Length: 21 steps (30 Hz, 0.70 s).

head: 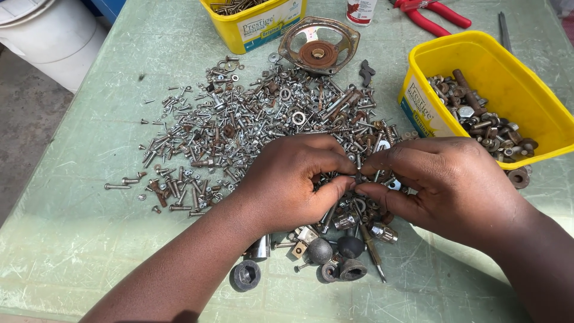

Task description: The person sorts a mixed pile of metal fasteners on a table, picking up individual screws, nuts, and washers, inspecting them, and occasionally placing them into a yellow container. The hands repeatedly sift through the pile and handle small components one at a time.

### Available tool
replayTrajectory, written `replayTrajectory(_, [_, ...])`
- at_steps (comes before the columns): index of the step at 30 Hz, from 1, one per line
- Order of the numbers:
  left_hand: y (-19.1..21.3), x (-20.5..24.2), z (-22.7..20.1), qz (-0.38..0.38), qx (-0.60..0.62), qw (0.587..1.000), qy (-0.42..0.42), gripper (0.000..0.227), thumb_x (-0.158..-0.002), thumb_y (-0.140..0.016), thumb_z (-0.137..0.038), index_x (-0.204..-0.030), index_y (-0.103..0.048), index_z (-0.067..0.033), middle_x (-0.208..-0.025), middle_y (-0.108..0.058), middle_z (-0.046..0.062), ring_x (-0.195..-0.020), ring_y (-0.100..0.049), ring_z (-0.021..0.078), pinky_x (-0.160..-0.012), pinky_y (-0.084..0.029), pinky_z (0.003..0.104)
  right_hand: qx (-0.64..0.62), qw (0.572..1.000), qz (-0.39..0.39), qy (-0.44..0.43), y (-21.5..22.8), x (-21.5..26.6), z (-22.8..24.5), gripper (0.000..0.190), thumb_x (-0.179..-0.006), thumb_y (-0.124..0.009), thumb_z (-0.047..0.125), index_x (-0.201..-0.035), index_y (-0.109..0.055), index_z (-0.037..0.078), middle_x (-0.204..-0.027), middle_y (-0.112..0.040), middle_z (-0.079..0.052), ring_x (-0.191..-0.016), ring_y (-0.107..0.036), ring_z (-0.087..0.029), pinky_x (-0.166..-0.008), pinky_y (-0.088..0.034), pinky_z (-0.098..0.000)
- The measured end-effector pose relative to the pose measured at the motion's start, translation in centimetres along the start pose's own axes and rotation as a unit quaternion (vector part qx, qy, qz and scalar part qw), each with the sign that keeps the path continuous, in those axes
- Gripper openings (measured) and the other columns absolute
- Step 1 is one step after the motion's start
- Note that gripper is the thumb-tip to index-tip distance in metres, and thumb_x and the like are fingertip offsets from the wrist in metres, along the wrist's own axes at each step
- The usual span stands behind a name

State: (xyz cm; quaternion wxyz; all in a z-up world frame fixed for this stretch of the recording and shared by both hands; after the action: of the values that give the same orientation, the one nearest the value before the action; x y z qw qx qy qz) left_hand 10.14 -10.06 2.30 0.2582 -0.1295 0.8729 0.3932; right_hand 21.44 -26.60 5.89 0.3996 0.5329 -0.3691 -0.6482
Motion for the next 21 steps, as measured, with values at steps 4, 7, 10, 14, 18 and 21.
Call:
replayTrajectory(4, [-0.1, 0.1, 0.1, 0.005, -0.001, 1.0, -0.005, 0.007, -0.085, -0.072, -0.019, -0.091, -0.074, -0.0166, -0.092, -0.072, -0.004, -0.085, -0.073, 0.0202, -0.072, -0.053, 0.036, 0.001, 1.0, 0.011, 0.0, -0.4, 0.1, -0.2, 0.029, -0.087, -0.078, 0.042, -0.104, -0.074, 0.02, -0.066, -0.062, 0.001, -0.057, -0.062, -0.023, -0.053, -0.048, -0.0382])
replayTrajectory(7, [-0.1, 0.0, 0.1, 0.005, -0.007, 1.0, -0.009, 0.007, -0.085, -0.073, -0.019, -0.091, -0.074, -0.0166, -0.092, -0.071, -0.003, -0.085, -0.072, 0.0206, -0.071, -0.053, 0.037, -0.006, 1.0, 0.01, -0.012, -0.3, -0.1, -0.1, 0.032, -0.085, -0.08, 0.042, -0.109, -0.073, 0.021, -0.063, -0.06, 0.002, -0.055, -0.061, -0.021, -0.052, -0.046, -0.0374])
replayTrajectory(10, [-0.1, -0.1, 0.1, 0.004, -0.005, 1.0, -0.009, 0.006, -0.084, -0.073, -0.019, -0.09, -0.074, -0.0168, -0.091, -0.071, -0.003, -0.084, -0.072, 0.0209, -0.07, -0.053, 0.037, -0.03, 0.999, 0.011, -0.026, -0.2, -0.2, 0.0, 0.032, -0.084, -0.08, 0.039, -0.11, -0.074, 0.022, -0.059, -0.058, 0.003, -0.052, -0.059, -0.018, -0.05, -0.045, -0.0349])
replayTrajectory(14, [0.4, -0.2, 0.3, 0.003, -0.02, 1.0, 0.021, 0.006, -0.086, -0.074, -0.023, -0.091, -0.077, -0.0202, -0.091, -0.074, -0.006, -0.082, -0.074, 0.0172, -0.068, -0.054, 0.035, -0.06, 0.997, 0.018, -0.055, 0.6, -0.1, -0.2, 0.017, -0.083, -0.08, 0.028, -0.099, -0.075, 0.023, -0.048, -0.039, 0.004, -0.043, -0.043, -0.014, -0.047, -0.039, -0.0299])
replayTrajectory(18, [2.2, -0.5, 1.1, 0.013, -0.021, 0.996, 0.081, 0.01, -0.088, -0.073, -0.029, -0.092, -0.078, -0.0209, -0.09, -0.076, -0.007, -0.071, -0.071, 0.0145, -0.06, -0.052, 0.034, -0.027, 0.99, 0.072, -0.115, 0.8, 0.3, -1.5, 0.043, -0.075, -0.085, 0.042, -0.114, -0.076, 0.027, -0.046, -0.042, 0.002, -0.041, -0.041, -0.017, -0.047, -0.043, -0.0325])
replayTrajectory(21, [3.8, -0.6, 1.8, -0.002, -0.032, 0.996, 0.089, 0.016, -0.09, -0.071, -0.031, -0.096, -0.078, -0.0177, -0.094, -0.077, -0.005, -0.076, -0.074, 0.0142, -0.065, -0.055, 0.034, -0.06, 0.989, 0.073, -0.116, 1.3, 0.1, -1.1, 0.04, -0.085, -0.074, 0.034, -0.123, -0.073, 0.02, -0.049, -0.034, 0.002, -0.044, -0.035, -0.016, -0.046, -0.038, -0.0316])
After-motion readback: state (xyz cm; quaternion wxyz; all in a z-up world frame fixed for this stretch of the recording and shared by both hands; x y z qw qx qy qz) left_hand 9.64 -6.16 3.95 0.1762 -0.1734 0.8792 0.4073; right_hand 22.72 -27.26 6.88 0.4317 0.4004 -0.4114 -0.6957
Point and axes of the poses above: each hand's wrist, its own x-axis away from the middle knuckle, its own y-axis out of the back of the hand, z = x × y, the point moved 3 cm from there along -x, towards the middle knuckle
